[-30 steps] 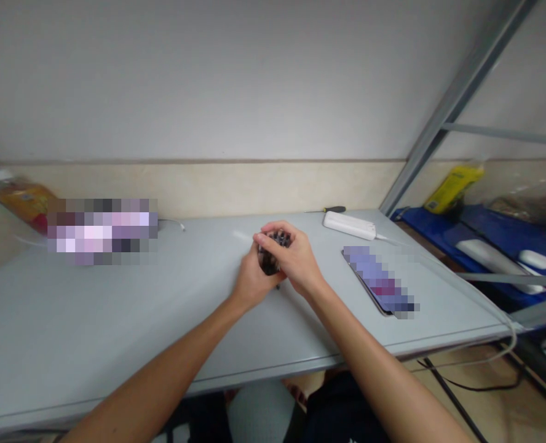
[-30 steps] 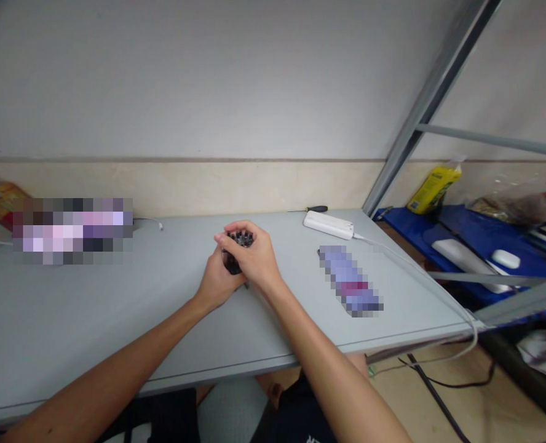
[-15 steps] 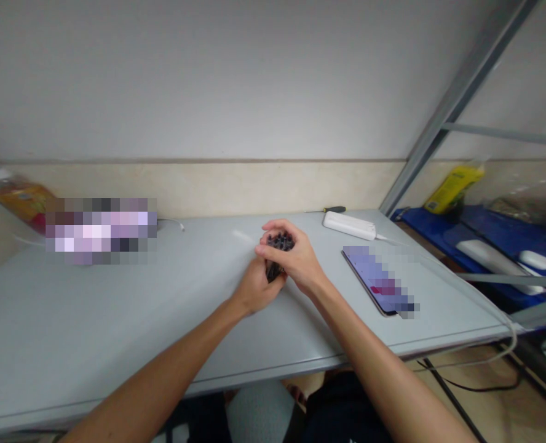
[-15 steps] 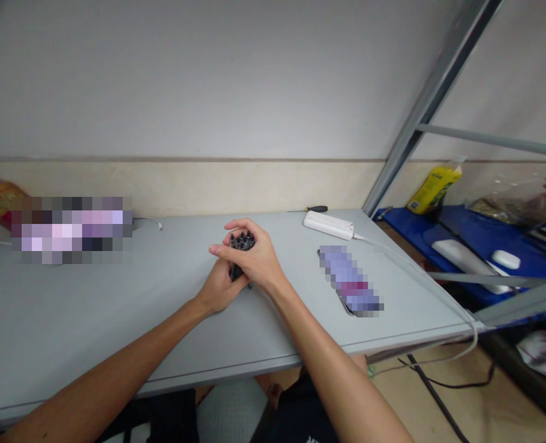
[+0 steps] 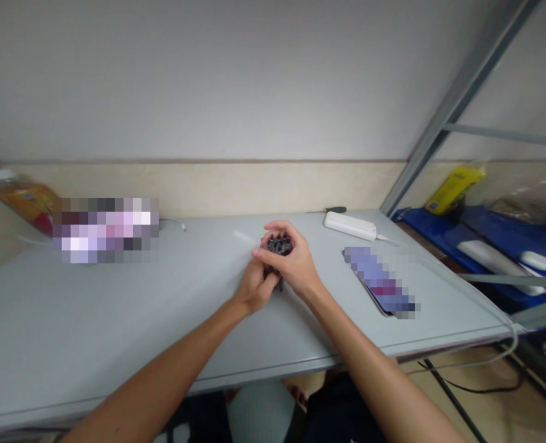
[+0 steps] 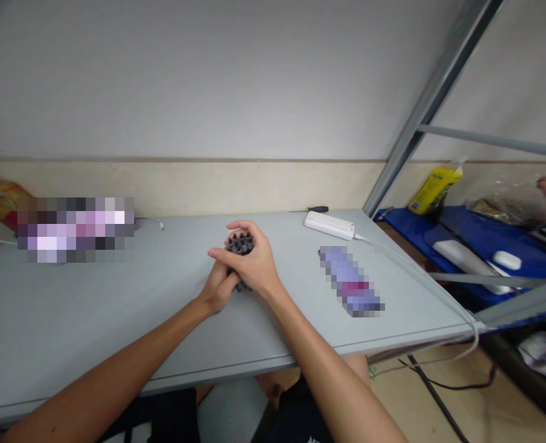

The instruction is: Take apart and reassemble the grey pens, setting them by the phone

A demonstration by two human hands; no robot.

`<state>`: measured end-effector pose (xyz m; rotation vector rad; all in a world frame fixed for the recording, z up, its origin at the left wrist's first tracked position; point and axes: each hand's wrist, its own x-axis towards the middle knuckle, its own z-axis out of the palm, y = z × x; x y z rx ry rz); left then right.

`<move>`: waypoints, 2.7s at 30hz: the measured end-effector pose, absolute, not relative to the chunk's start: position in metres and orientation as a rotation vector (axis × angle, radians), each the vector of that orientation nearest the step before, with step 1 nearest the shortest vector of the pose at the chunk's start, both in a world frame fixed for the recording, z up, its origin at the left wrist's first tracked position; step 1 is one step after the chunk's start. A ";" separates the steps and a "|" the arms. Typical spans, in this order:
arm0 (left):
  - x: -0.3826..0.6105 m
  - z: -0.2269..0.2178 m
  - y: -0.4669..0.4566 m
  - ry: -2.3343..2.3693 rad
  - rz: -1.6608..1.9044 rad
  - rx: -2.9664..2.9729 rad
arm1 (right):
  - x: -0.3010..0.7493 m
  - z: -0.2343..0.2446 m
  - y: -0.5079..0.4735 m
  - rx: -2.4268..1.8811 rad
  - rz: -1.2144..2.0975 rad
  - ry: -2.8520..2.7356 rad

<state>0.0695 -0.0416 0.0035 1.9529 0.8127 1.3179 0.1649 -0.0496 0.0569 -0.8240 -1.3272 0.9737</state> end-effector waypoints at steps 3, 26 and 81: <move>0.072 0.002 -0.040 0.821 1.339 1.986 | 0.162 0.055 -0.051 -0.827 0.939 -1.332; 0.053 0.027 -0.032 1.250 0.876 2.132 | 0.165 0.032 -0.035 -0.998 0.894 -1.360; -0.062 0.024 -0.016 2.225 0.116 2.028 | 0.173 -0.011 -0.030 -1.589 0.338 -1.831</move>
